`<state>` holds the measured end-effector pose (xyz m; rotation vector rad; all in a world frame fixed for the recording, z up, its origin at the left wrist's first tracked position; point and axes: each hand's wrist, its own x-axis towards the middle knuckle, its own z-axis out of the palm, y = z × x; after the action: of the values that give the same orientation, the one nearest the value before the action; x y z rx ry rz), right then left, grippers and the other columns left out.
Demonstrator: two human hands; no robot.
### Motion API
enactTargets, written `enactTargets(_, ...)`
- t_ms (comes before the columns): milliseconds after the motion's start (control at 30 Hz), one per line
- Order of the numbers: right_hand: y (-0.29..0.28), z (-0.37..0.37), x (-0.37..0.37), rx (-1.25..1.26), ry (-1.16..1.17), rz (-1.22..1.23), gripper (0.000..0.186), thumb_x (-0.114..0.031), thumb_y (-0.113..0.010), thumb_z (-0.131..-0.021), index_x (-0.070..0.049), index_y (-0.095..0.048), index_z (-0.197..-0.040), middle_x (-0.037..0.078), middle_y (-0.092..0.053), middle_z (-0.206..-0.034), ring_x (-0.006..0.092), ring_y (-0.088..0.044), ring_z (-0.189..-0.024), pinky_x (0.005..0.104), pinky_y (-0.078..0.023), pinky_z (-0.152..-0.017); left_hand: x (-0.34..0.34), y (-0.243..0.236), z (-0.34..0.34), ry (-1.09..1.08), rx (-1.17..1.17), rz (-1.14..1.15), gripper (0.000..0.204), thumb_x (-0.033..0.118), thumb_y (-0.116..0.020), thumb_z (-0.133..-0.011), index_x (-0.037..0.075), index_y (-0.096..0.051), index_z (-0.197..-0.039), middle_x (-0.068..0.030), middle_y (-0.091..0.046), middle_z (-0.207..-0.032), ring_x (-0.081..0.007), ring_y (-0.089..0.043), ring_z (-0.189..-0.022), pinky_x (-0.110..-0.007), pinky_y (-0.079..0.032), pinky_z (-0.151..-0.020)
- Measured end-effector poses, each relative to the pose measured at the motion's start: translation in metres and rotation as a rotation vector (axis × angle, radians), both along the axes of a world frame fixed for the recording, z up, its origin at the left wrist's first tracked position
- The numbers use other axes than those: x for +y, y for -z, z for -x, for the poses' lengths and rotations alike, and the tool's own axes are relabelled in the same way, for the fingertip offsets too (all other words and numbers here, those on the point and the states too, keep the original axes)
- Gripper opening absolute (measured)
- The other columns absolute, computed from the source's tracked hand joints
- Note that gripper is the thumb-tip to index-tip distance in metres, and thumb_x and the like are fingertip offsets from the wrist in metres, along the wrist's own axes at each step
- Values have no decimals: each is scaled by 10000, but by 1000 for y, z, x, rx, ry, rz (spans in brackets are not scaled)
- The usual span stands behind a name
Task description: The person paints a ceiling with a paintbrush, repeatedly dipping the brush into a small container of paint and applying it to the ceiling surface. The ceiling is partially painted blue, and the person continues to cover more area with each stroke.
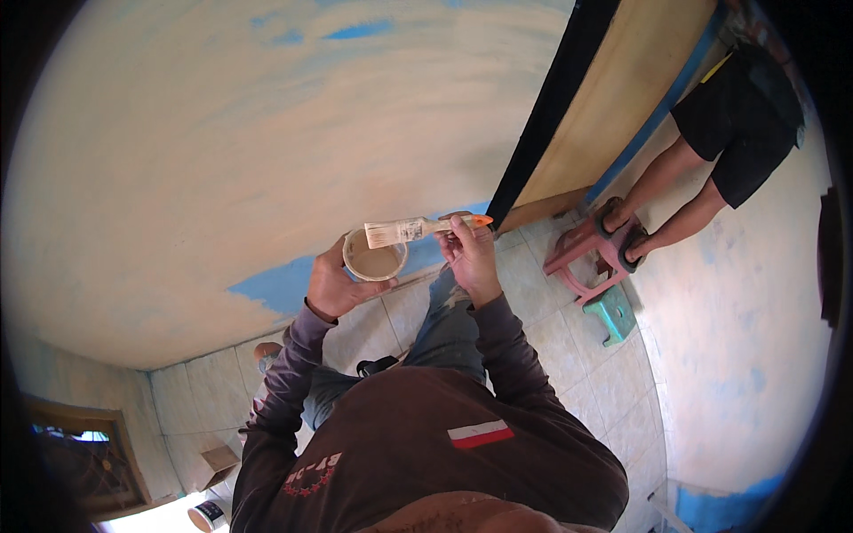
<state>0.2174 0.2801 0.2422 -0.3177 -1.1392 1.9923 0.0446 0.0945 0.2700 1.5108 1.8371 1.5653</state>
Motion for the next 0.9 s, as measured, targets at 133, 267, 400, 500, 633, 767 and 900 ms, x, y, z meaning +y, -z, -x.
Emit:
enactTargets(133, -3, 2, -2, 7, 65, 32, 194, -237, -683, -1013, -43, -701, -1014, 89, -730, -820, 96, -618, -624, 231, -425, -528, -1, -2, -3, -14, 11, -7, 799, 278, -968, -683, -31, -607, -1325, -160, -745, -1176, -231, -720, -1093, -366, -556, -959)
enactTargets(267, -9, 0, -8, -19, 75, 36, 218, -240, -676, -1019, -23, -699, -1011, 95, -725, -803, 97, -627, -627, 228, -417, -523, -1, -4, -3, -18, 32, -21, 793, 280, -969, -684, -34, -611, -1318, -162, -745, -1177, -233, -723, -1084, -369, -559, -954)
enactTargets(400, -13, -4, -10, -39, 44, 5, 249, -263, -680, -1016, -16, -694, -1042, 72, -706, -817, 86, -646, -675, 197, -450, -570, -2, -7, -4, -28, 45, -16, 793, 279, -972, -683, -39, -611, -1314, -163, -746, -1170, -233, -725, -1073, -372, -565, -942)
enactTargets(500, -14, -3, -9, -29, 42, -7, 257, -266, -680, -1015, -14, -691, -1061, 71, -703, -822, 78, -635, -675, 188, -447, -574, 0, -5, -1, -15, 24, -29, 789, 275, -974, -681, -36, -613, -1309, -160, -749, -1159, -231, -726, -1072, -372, -569, -934)
enactTargets(633, -20, -5, -9, -13, 32, 14, 243, -250, -666, -1027, -11, -691, -1060, 84, -707, -822, 73, -614, -665, 199, -410, -548, 0, -1, 3, -8, 6, -46, 773, 273, -976, -680, -22, -621, -1301, -155, -751, -1144, -224, -726, -1066, -370, -571, -928)
enactTargets(767, -19, -3, -3, -77, 72, 4, 239, -247, -664, -1028, -10, -676, -1058, 94, -711, -834, 80, -617, -667, 200, -434, -561, 3, 5, 6, -35, 88, -57, 752, 266, -966, -694, -19, -625, -1300, -152, -752, -1140, -223, -727, -1050, -370, -573, -919)
enactTargets(900, -26, 0, -6, -44, 85, 83, 244, -248, -686, -1014, -7, -670, -1046, 106, -717, -832, 82, -600, -636, 206, -422, -545, -1, -7, 0, -28, 35, -13, 755, 271, -960, -698, -22, -623, -1307, -151, -750, -1146, -226, -726, -1055, -374, -568, -928)
